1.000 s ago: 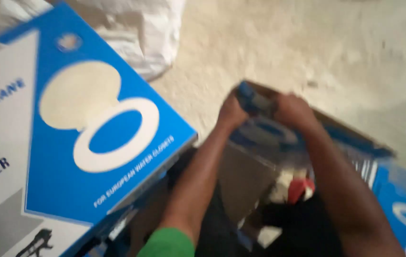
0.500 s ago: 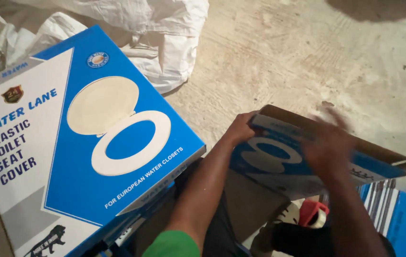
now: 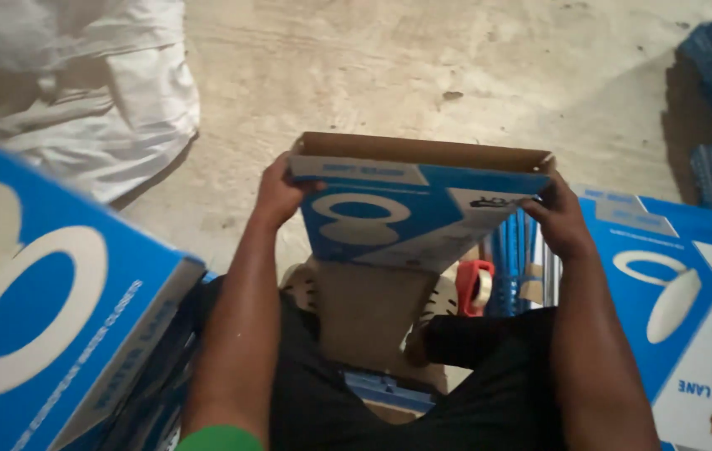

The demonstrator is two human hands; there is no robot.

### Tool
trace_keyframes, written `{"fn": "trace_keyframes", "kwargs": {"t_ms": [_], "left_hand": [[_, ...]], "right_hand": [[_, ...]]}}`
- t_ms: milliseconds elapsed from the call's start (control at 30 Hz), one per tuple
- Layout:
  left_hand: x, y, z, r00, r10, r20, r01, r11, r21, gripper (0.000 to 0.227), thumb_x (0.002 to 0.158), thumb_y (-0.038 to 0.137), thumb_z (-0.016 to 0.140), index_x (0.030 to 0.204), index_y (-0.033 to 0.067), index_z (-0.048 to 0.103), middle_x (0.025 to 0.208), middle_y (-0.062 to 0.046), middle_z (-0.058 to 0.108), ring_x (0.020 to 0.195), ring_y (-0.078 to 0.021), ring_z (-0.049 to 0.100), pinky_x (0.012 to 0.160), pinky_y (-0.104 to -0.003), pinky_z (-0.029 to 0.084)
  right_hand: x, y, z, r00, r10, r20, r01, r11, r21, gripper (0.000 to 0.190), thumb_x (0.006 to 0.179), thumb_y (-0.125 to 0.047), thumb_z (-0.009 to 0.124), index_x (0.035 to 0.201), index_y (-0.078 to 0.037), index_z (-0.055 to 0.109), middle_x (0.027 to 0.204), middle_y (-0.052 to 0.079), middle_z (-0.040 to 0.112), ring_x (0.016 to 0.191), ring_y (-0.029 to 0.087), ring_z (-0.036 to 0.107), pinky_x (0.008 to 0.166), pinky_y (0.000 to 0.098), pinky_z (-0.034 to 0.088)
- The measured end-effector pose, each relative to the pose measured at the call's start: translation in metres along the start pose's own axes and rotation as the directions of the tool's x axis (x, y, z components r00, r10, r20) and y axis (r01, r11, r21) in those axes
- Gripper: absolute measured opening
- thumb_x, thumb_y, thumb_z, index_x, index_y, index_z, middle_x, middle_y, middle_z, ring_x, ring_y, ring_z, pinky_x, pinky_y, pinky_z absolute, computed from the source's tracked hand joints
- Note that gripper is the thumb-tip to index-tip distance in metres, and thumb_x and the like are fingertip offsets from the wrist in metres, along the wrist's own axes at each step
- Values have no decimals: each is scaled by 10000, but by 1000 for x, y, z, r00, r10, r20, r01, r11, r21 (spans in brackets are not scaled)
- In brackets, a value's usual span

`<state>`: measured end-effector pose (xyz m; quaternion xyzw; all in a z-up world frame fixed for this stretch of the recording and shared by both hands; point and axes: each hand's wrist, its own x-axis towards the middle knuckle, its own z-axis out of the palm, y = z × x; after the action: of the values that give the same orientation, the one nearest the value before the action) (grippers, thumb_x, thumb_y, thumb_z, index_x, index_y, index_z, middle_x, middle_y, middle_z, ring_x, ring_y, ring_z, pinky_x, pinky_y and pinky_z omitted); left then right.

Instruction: The person sits on the floor and repeatedly folds flat cardboard boxes into shape, then uses a handheld tape dispenser to seal the seams. They place each sealed box onto a growing stack beside them.

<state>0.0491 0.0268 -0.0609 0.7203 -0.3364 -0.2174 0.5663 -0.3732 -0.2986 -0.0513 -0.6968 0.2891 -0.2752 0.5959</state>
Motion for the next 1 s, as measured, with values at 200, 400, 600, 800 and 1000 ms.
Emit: {"fn": "trace_keyframes", "kwargs": {"t_ms": [200,400,600,800,1000], "left_hand": [[3,1,2,997,-55,-60,42,980,-193,459,825,-71,749,1268,24,673,1153,-110,762,1046,-210,726,896,-335,603],[4,18,15,967,105,-232,-140,980,-140,738,785,-117,744,1432,90,457,1271,-136,663,1140,-229,658,937,-359,569],[-3,36,17,967,122,-224,-179,949,-258,716,902,13,789,1440,155,339,1307,-151,631,1200,-239,618,984,-367,546],[-6,33,10,969,129,-210,-210,880,-427,622,921,83,820,1408,122,435,1291,-129,626,1199,-224,608,1000,-370,548],[-2,26,14,974,83,-212,-164,902,-399,572,899,237,852,1364,49,576,1239,-125,676,1141,-208,665,970,-347,589]], "right_hand": [[4,-4,43,932,-16,-363,-49,984,-169,724,706,90,850,1256,-49,400,1172,172,613,1095,262,623,839,384,597],[4,6,66,908,-222,-355,190,974,-122,649,916,84,741,1343,-121,298,1341,188,574,1268,259,623,933,350,572],[-2,15,67,925,-273,-264,279,960,-16,651,996,114,602,1484,-182,290,1406,147,569,1301,233,591,1019,361,549],[-4,1,90,892,-220,-395,229,973,-24,418,1049,-62,670,1421,-95,483,1278,125,603,1169,197,595,986,333,517],[7,-25,94,873,-19,-487,33,999,21,326,985,-231,709,1214,-4,664,1078,84,695,982,167,641,873,329,522]]}}
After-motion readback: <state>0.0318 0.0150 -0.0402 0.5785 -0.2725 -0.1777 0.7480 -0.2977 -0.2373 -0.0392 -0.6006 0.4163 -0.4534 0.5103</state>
